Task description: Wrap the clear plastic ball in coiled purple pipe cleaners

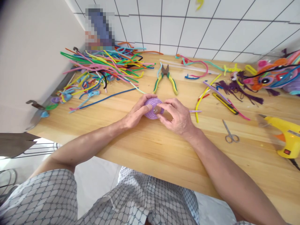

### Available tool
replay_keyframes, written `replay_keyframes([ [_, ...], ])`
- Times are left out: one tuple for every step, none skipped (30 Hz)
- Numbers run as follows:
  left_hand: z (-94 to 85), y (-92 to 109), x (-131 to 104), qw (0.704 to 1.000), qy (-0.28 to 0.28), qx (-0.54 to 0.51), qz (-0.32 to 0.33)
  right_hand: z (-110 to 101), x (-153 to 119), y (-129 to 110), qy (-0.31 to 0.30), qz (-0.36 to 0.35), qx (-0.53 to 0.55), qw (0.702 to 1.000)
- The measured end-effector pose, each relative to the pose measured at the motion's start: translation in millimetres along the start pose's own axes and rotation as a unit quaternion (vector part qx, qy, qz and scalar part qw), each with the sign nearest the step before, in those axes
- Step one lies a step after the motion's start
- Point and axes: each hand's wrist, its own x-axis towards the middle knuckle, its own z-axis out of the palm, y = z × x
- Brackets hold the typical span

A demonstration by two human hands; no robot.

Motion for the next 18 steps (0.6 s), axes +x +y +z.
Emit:
replay_keyframes([
  [-0.7,-1.5,0.3,1.0,-0.005,-0.002,0.003,0.1,-0.1,0.0,0.0,0.0,0.001,1.0],
  [-1.5,-3.1,0.7,1.0,-0.011,-0.003,0.006,0.2,-0.3,0.0,0.0,0.001,0.003,1.0],
  [-2.4,-4.7,1.1,1.0,-0.017,-0.005,0.01,0.3,-0.5,0.0,0.001,0.002,0.005,1.0],
  [-3.1,-6.1,1.6,1.0,-0.023,-0.007,0.014,0.4,-0.7,0.0,0.001,0.005,0.008,1.0],
  [-3.6,-7.4,2.0,0.999,-0.028,-0.009,0.017,0.5,-1.0,0.0,0.002,0.008,0.012,1.0],
  [-4.0,-8.2,2.3,0.999,-0.032,-0.01,0.019,0.4,-1.2,0.0,0.001,0.01,0.014,1.0],
  [-4.1,-8.7,2.6,0.999,-0.033,-0.01,0.02,0.3,-1.4,0.0,0.0,0.013,0.016,1.0],
  [-4.0,-8.8,2.7,0.999,-0.033,-0.009,0.02,0.1,-1.6,0.0,-0.002,0.015,0.015,1.0],
  [-3.7,-8.5,2.7,0.999,-0.032,-0.007,0.019,-0.1,-1.7,0.1,-0.005,0.017,0.013,1.0],
  [-3.3,-8.0,2.6,0.999,-0.03,-0.005,0.019,-0.4,-1.8,0.1,-0.008,0.02,0.01,1.0],
  [-2.8,-7.3,2.4,0.999,-0.028,-0.003,0.019,-0.7,-1.8,0.2,-0.011,0.022,0.008,1.0],
  [-2.3,-6.6,2.1,0.999,-0.026,-0.001,0.02,-0.9,-1.8,0.2,-0.012,0.023,0.007,1.0],
  [-1.9,-6.0,1.8,1.0,-0.024,0.0,0.02,-1.0,-1.7,0.2,-0.012,0.023,0.007,1.0],
  [-1.5,-5.5,1.5,1.0,-0.022,0.002,0.02,-1.0,-1.5,0.2,-0.01,0.022,0.008,1.0],
  [-1.3,-5.0,1.3,1.0,-0.02,0.004,0.02,-0.9,-1.3,0.2,-0.007,0.02,0.008,1.0],
  [-1.3,-4.6,1.0,1.0,-0.018,0.006,0.02,-0.8,-1.1,0.1,-0.005,0.019,0.007,1.0],
  [-1.3,-4.1,0.8,1.0,-0.017,0.008,0.019,-0.6,-0.8,-0.1,-0.003,0.018,0.005,1.0],
  [-1.3,-3.4,0.6,1.0,-0.015,0.01,0.018,-0.4,-0.6,-0.2,-0.001,0.017,0.003,1.0],
])
